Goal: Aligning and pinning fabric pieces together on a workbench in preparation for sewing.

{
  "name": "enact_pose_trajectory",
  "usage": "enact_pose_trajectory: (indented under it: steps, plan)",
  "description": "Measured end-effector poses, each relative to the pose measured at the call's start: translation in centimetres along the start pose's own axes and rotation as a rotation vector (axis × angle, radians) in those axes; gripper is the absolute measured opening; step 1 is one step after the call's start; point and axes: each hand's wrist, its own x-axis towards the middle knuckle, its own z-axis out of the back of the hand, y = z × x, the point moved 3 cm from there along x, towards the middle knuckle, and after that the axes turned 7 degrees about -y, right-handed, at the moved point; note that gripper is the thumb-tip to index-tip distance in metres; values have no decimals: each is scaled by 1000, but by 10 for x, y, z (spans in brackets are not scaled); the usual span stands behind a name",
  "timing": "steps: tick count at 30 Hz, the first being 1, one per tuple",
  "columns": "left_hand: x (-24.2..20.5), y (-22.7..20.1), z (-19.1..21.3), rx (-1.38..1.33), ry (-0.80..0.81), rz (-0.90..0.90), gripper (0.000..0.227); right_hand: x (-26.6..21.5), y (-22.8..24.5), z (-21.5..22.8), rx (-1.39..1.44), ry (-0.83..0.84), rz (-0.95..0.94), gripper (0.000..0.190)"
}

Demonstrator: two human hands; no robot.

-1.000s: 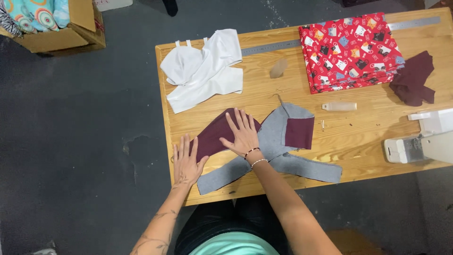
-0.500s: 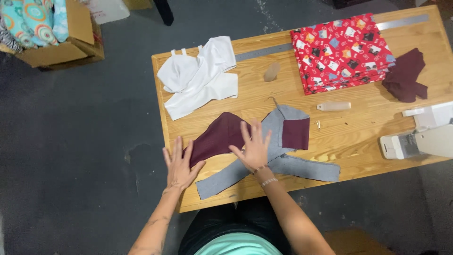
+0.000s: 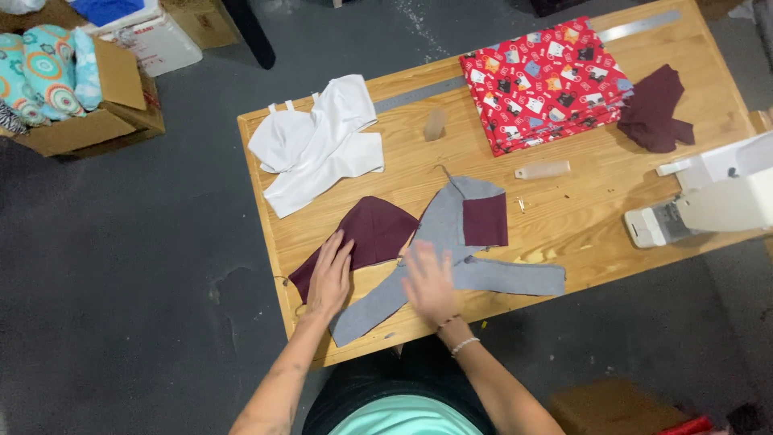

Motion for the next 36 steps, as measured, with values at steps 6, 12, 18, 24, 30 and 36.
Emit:
enact_pose_trajectory:
  steps: [6,12,18,24,30,36]
  plan:
    - [59,11,-55,-21,-81,-277,41,4,51,-13,155,258,99,67]
    - [47,7,-58,279,94,-302,85,-3,48,-9,152,278,81,62]
    - [63,1,-78,300,52,-280,84,-7,28,12,191,121,-45,51]
    - [63,-14,-90,340,31,-264,83,-14,9,46,253,202,-259,46]
    - [66,-28,-71,229,53,-138,83,-31,-13,45,264,278,-228,44]
    - [-4,-1,-20,-115,-266,403,42,-25,-74,44,317,339,-276,33]
